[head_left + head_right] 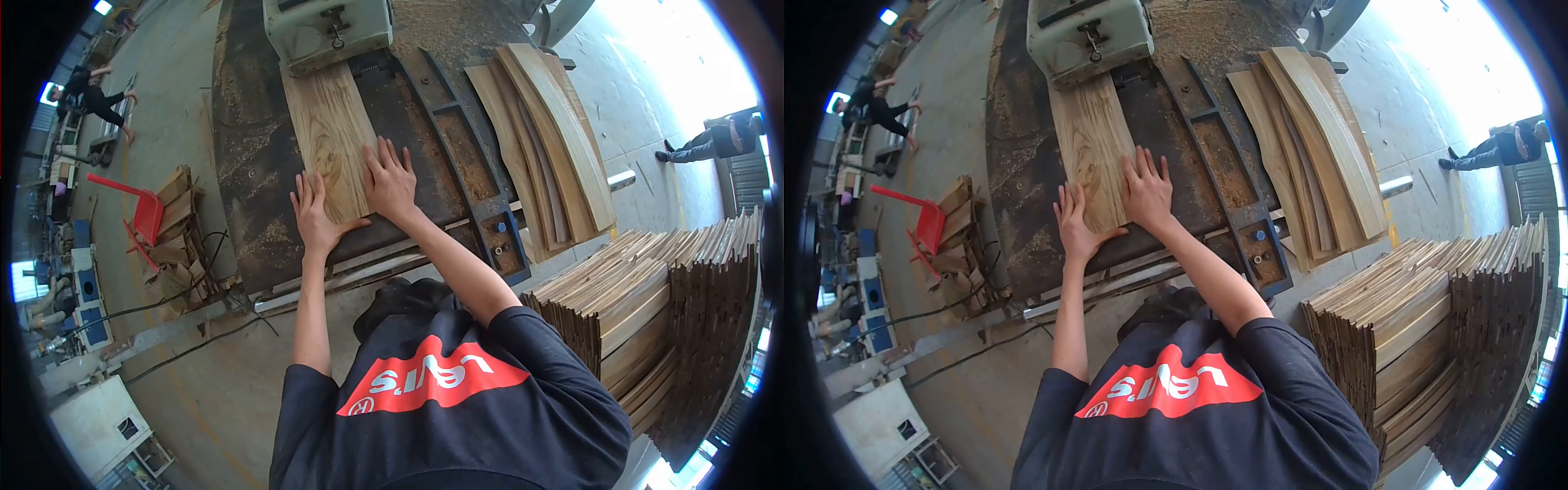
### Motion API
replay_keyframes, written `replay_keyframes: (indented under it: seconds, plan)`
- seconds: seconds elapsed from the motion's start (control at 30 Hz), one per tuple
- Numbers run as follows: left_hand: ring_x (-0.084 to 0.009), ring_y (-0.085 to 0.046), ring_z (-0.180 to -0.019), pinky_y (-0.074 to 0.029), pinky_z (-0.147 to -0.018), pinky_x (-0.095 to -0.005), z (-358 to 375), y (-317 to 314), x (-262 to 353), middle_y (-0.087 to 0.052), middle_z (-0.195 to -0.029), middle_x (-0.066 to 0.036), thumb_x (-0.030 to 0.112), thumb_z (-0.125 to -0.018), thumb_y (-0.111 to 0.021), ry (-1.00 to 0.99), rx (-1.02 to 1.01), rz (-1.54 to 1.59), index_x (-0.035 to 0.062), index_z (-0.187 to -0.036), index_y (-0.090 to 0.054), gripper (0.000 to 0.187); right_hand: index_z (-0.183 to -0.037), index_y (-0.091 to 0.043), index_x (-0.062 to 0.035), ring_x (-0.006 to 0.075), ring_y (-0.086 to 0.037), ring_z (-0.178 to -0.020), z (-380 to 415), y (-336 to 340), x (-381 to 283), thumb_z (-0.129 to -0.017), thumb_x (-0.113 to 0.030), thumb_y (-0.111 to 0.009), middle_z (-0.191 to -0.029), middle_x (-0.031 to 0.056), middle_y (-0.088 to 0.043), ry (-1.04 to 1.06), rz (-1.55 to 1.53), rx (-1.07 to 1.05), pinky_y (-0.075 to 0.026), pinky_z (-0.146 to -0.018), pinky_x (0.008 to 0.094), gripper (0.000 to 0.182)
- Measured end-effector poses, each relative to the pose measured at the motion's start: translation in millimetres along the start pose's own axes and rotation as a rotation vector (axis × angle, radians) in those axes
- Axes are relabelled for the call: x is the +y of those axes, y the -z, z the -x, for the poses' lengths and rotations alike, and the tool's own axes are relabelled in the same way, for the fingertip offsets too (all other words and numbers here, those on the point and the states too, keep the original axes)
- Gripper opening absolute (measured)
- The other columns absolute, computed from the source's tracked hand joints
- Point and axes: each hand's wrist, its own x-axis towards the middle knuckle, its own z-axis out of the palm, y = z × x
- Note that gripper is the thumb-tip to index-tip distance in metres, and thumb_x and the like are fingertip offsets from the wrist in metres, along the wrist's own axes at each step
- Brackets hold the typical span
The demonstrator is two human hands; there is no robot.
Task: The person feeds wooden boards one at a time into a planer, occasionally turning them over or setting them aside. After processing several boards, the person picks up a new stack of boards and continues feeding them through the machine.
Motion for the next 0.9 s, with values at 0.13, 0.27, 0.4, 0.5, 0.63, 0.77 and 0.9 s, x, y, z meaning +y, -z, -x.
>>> replay_keyframes:
  seconds: [0.13,0.27,0.4,0.5,0.63,0.77,0.9]
  plan:
    - [-0.0398,-0.025,-0.157,-0.017,-0.127,-0.0556,-27.7,-4.7,-9.6,-0.038,-0.161,-0.029,0.069,-0.051,-0.093,0.018,-0.028,-0.030,-0.0030,-0.159,-0.036,0.141,-0.139,-0.063,-0.0106,0.0343,-0.056,-0.137,-26.3,-14.3,3.9,-0.095,-0.022,-0.061,-0.148,0.0218,-0.057,-0.006,0.017,0.031,-0.034,-0.118,0.0591,0.045]
    - [-0.0398,-0.024,-0.157,-0.017,-0.127,-0.0552,-57.5,-6.6,-20.8,-0.038,-0.162,-0.028,0.071,-0.052,-0.092,0.007,-0.014,-0.039,-0.0027,-0.158,-0.038,0.140,-0.141,-0.061,-0.0063,0.0365,-0.055,-0.137,-61.3,-27.6,7.5,-0.095,-0.023,-0.059,-0.146,0.0249,-0.057,0.009,0.012,0.034,-0.030,-0.118,0.0640,0.049]
    - [-0.0405,-0.027,-0.156,-0.020,-0.125,-0.0569,-82.3,-14.6,-32.6,-0.040,-0.161,-0.028,0.071,-0.052,-0.091,-0.042,0.035,-0.070,-0.0045,-0.154,-0.044,0.135,-0.139,-0.061,-0.0061,0.0354,-0.052,-0.140,-80.7,-47.0,16.3,-0.094,-0.024,-0.060,-0.146,0.0228,-0.057,-0.024,0.023,-0.025,-0.027,-0.119,0.0673,0.049]
    - [-0.0412,-0.029,-0.155,-0.022,-0.124,-0.0590,-86.4,-16.5,-30.7,-0.041,-0.160,-0.029,0.068,-0.059,-0.090,-0.071,0.033,-0.080,-0.0061,-0.153,-0.043,0.128,-0.140,-0.061,-0.0078,0.0375,-0.047,-0.144,-92.1,-33.1,24.8,-0.095,-0.028,-0.061,-0.149,0.0210,-0.055,-0.027,0.024,-0.154,-0.026,-0.120,0.0660,0.049]
    - [-0.0394,-0.026,-0.156,-0.021,-0.125,-0.0567,-89.2,-27.9,-40.3,-0.037,-0.162,-0.028,0.070,-0.073,-0.081,-0.026,0.146,-0.081,-0.0064,-0.156,-0.037,0.121,-0.142,-0.060,-0.0111,0.0414,-0.034,-0.151,-83.7,41.9,67.1,-0.096,-0.035,-0.065,-0.154,0.0188,-0.051,0.043,0.126,-0.100,-0.022,-0.123,0.0637,0.052]
    - [-0.0362,-0.022,-0.158,-0.017,-0.127,-0.0539,-88.9,-27.2,-39.5,-0.033,-0.165,-0.026,0.078,-0.079,-0.070,0.032,0.137,-0.090,-0.0073,-0.158,-0.034,0.122,-0.144,-0.060,-0.0153,0.0392,-0.032,-0.153,-51.0,164.2,135.4,-0.092,-0.042,-0.072,-0.159,0.0181,-0.046,-0.239,0.445,0.063,-0.018,-0.126,0.0583,0.060]
    - [-0.0366,-0.023,-0.158,-0.018,-0.127,-0.0547,-90.8,-29.2,-42.0,-0.037,-0.163,-0.025,0.077,-0.084,-0.067,0.041,0.129,-0.097,-0.0063,-0.156,-0.039,0.114,-0.157,-0.042,-0.0052,0.0426,-0.026,-0.155,-13.0,256.2,217.2,-0.090,-0.056,-0.073,-0.161,0.0276,-0.038,-0.679,0.582,-0.019,-0.021,-0.128,0.0537,0.090]
